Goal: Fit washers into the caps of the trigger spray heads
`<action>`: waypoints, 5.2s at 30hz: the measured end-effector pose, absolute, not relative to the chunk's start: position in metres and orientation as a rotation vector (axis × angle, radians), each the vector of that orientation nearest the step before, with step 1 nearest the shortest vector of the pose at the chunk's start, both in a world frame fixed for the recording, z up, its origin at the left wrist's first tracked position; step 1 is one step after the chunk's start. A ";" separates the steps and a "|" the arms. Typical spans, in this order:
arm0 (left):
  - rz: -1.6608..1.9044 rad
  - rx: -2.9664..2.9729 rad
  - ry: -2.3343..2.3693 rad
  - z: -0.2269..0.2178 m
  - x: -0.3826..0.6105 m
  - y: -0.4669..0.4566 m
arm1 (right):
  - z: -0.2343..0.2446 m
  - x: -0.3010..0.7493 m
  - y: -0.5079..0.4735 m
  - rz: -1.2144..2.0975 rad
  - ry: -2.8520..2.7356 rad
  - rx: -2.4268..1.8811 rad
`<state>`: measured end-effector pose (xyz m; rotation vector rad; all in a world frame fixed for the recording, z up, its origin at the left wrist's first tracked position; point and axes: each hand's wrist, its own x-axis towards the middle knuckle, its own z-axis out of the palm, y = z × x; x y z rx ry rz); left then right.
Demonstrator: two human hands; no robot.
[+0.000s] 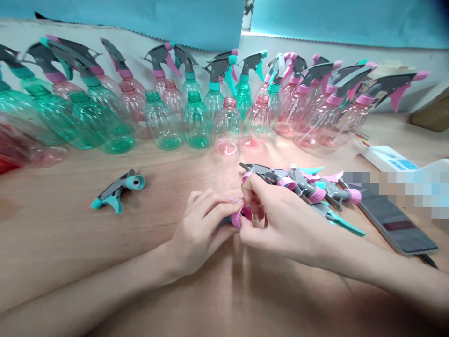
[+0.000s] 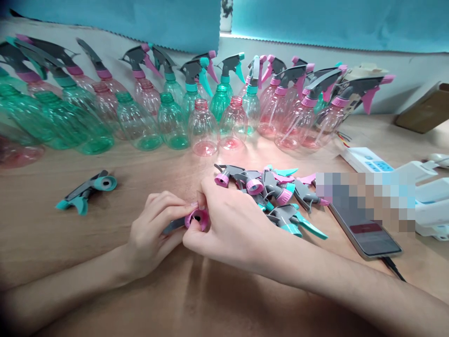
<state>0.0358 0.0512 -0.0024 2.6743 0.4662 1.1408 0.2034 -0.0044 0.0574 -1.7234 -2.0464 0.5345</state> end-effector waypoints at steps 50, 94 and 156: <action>1.084 2.682 0.563 -0.001 0.036 0.051 | 0.063 0.240 0.008 0.885 -2.235 -1.591; 1.116 2.553 0.479 0.000 0.035 0.053 | 0.080 0.241 0.005 0.725 -2.368 -1.390; 1.141 2.591 0.512 -0.002 0.034 0.053 | 0.066 0.229 0.001 0.315 -2.444 -1.241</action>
